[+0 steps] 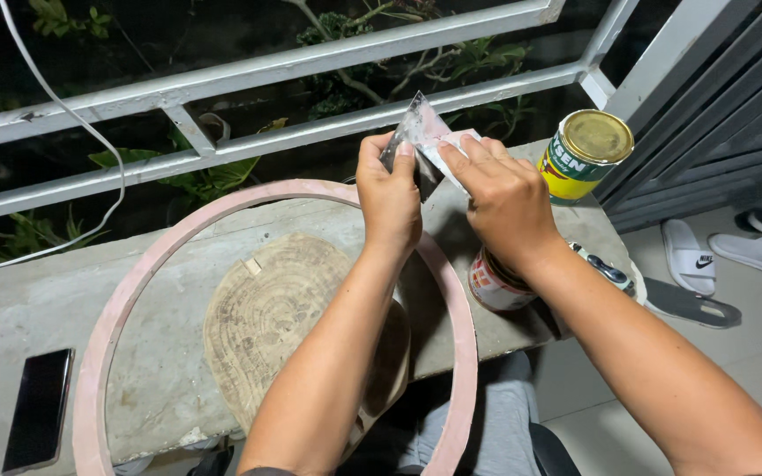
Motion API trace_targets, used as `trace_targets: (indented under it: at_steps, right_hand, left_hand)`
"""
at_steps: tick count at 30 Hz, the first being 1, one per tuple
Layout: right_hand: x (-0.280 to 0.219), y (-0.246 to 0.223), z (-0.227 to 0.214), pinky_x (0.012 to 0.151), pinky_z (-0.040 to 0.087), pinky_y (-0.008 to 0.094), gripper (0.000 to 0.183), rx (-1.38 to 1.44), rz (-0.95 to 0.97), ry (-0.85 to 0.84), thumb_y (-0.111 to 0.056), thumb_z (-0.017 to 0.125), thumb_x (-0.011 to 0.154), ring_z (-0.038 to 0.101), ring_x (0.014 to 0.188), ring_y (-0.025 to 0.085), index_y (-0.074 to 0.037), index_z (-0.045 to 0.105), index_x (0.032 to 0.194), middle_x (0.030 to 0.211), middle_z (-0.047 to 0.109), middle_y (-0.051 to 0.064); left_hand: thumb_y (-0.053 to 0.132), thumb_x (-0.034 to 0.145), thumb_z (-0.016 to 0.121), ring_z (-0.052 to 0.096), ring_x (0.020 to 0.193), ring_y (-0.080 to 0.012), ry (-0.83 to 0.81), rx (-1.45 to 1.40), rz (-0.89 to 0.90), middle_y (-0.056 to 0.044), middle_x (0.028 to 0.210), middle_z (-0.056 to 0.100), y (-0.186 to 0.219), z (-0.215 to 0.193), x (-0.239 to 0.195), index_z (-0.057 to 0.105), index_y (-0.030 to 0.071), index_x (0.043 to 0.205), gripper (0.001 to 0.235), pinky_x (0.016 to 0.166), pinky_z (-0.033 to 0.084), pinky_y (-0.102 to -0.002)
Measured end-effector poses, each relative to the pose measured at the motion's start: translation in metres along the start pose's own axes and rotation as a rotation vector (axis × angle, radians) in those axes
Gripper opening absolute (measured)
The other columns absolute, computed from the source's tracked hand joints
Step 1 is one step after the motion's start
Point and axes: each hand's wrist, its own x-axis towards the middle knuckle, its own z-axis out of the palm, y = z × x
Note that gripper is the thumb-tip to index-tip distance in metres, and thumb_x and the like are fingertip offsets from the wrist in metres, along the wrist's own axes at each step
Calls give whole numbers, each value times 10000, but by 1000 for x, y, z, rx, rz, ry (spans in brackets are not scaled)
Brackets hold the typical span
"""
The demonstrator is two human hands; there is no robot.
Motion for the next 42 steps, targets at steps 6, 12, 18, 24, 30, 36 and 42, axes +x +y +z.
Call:
trace_targets:
  at_steps: [6, 12, 18, 24, 30, 36, 42]
  right_hand:
    - [-2, -3, 12, 684, 581, 384, 554, 17, -16, 8, -14, 585, 843, 750, 1054, 319, -216, 713, 1343, 1151, 770, 121]
    - [1, -5, 12, 701, 587, 393, 562, 54, 43, 22, -16, 587, 838, 743, 1065, 325, -218, 701, 1349, 1164, 762, 115]
    - [-8, -11, 25, 718, 585, 396, 572, 79, 68, 9, -19, 579, 816, 740, 1069, 320, -259, 713, 1317, 1171, 763, 92]
    - [-12, -20, 32, 725, 576, 355, 572, 45, 24, 23, -16, 574, 805, 735, 1066, 279, -286, 713, 1290, 1160, 755, 49]
    - [-8, -16, 25, 712, 571, 362, 561, 30, 45, 33, -31, 582, 811, 744, 1046, 279, -287, 713, 1293, 1145, 763, 65]
    - [7, -13, 5, 649, 574, 415, 585, 142, 107, 7, 24, 603, 767, 721, 1041, 315, -194, 707, 1299, 1118, 750, 101]
    - [2, 2, 31, 700, 581, 401, 562, 116, 114, 32, 8, 565, 824, 728, 1058, 289, -228, 697, 1317, 1122, 756, 86]
  left_hand:
    - [44, 971, 631, 550, 745, -118, 19, 32, 15, -52, 812, 590, -10, -9, 5, 651, 65, 1062, 95, 633, 466, -260]
    - [42, 979, 626, 550, 743, -129, 4, 41, -33, -67, 815, 607, -8, -15, -3, 654, 56, 1059, 86, 637, 475, -280]
    - [45, 978, 644, 528, 738, -107, -1, 89, -30, -37, 808, 591, -13, -24, 3, 650, 60, 1047, 71, 642, 463, -256]
    - [40, 977, 645, 542, 721, -125, 9, 100, -21, -50, 808, 599, -11, -31, 8, 642, 46, 1053, 77, 627, 462, -252]
    - [30, 986, 634, 520, 720, -97, -21, 61, -45, -23, 797, 581, -3, -19, 1, 639, 49, 1047, 65, 636, 453, -224]
    - [29, 989, 633, 532, 716, -111, -58, 71, -63, -41, 794, 590, -13, -24, 2, 646, 47, 1047, 62, 631, 478, -250]
    - [33, 981, 648, 545, 700, -89, -93, 64, -86, -27, 781, 598, -15, -28, 1, 655, 60, 1020, 48, 611, 484, -233]
